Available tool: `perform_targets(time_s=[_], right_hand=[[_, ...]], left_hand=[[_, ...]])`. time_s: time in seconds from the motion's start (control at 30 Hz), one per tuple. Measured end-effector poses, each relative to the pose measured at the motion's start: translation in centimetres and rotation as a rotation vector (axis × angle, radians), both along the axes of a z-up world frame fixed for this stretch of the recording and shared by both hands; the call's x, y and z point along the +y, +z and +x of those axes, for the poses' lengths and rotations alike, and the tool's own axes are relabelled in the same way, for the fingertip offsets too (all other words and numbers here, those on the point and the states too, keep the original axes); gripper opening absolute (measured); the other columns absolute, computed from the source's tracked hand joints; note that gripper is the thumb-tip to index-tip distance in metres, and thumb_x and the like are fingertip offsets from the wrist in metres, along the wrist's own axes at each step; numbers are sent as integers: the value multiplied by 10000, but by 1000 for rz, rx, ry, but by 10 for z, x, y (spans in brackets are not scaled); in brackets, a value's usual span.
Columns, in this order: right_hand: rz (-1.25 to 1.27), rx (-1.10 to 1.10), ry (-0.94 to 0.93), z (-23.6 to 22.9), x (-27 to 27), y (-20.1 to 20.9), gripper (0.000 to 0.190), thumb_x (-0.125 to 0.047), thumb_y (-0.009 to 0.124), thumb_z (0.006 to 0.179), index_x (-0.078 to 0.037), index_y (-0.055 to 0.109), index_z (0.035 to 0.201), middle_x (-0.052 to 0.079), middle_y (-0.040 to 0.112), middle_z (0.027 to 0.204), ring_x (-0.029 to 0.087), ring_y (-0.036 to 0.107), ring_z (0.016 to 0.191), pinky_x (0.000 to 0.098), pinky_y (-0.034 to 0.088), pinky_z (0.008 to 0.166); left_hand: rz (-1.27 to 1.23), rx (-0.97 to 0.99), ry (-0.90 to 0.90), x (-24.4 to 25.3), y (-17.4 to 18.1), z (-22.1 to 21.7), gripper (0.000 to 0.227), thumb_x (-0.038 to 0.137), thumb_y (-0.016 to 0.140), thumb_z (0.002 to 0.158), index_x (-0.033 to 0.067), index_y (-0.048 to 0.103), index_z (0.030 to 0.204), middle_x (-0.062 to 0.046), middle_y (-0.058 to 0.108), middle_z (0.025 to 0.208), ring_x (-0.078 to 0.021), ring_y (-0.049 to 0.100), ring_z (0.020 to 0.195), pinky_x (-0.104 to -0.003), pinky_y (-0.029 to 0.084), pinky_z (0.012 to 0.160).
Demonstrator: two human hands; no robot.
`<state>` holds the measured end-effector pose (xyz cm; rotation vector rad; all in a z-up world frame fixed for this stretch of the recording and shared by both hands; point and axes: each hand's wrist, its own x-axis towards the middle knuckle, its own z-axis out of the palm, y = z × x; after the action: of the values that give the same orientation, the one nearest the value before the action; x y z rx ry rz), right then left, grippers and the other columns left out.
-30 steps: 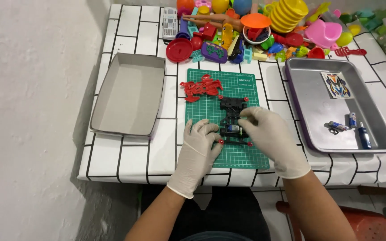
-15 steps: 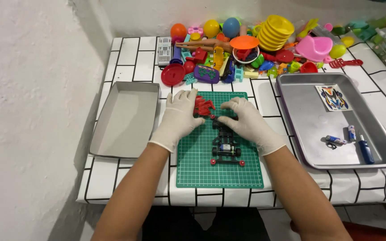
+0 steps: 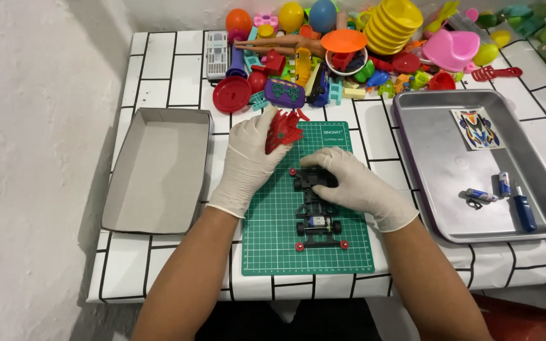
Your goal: The person assembles a red and black toy vehicle on a green cutting mat. They insert batteries into the chassis, attach wheels, and secure the red body shell onto the frame.
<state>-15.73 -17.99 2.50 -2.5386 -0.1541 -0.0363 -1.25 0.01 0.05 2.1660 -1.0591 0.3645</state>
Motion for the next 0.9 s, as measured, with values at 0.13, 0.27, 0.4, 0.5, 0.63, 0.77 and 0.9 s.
perform_targets(time_s=[0.13, 0.27, 0.4, 0.5, 0.63, 0.77, 0.9], right_hand=[[73, 104, 16, -12, 14, 32, 683, -155, 849, 747, -80, 582, 1371, 162, 645, 1335, 363, 505, 1373, 514, 313, 1202], [-22, 17, -23, 2, 5, 4, 662, -143, 847, 757, -118, 598, 1370, 123, 616, 1373, 332, 512, 1370, 492, 339, 1182], [-135, -227, -127, 15, -9, -19, 648, -176, 836, 805, -213, 594, 1404, 82, 524, 1463, 315, 464, 1410, 477, 357, 1166], [-105, -271, -192, 12, -11, -24, 557, -180, 809, 847, -243, 618, 1367, 31, 522, 1441, 269, 463, 1413, 442, 361, 1166], [-101, -203, -134, 12, -6, -26, 603, -212, 843, 806, -224, 636, 1373, 50, 580, 1408, 293, 445, 1444, 510, 255, 1227], [-135, -211, -137, 18, -6, -31, 579, -223, 768, 884, -199, 584, 1433, 75, 594, 1441, 320, 439, 1461, 576, 207, 1234], [-127, -322, -150, 16, -5, -29, 555, -191, 653, 990, -179, 496, 1521, 119, 536, 1526, 377, 366, 1500, 617, 162, 1232]], left_hand=[[-186, 19, -19, 1, 10, -13, 697, 386, 739, 922, 41, 456, 1457, -205, 639, 1111, -381, 632, 1047, -502, 406, 1062], [-342, -58, 34, -1, 11, -15, 669, 402, 782, 902, 56, 511, 1406, -134, 636, 1096, -290, 636, 963, -437, 444, 1028], [-415, -34, 50, 3, 11, -14, 641, 341, 801, 902, 55, 518, 1402, -146, 630, 1139, -294, 633, 993, -429, 451, 1041], [-449, 29, 50, 5, 9, -13, 649, 334, 811, 896, 82, 514, 1415, -123, 631, 1165, -274, 632, 1022, -412, 457, 1044], [-491, 48, 31, 8, 8, -14, 657, 328, 813, 902, 78, 504, 1425, -135, 626, 1170, -293, 636, 1012, -411, 549, 946], [-547, 87, 20, 9, 16, -21, 667, 294, 815, 912, 94, 485, 1457, -136, 622, 1201, -278, 636, 1043, -385, 595, 898], [-622, 194, -65, 15, 23, -21, 700, 287, 812, 921, 131, 450, 1499, -127, 634, 1245, -243, 656, 1040, -368, 626, 839]])
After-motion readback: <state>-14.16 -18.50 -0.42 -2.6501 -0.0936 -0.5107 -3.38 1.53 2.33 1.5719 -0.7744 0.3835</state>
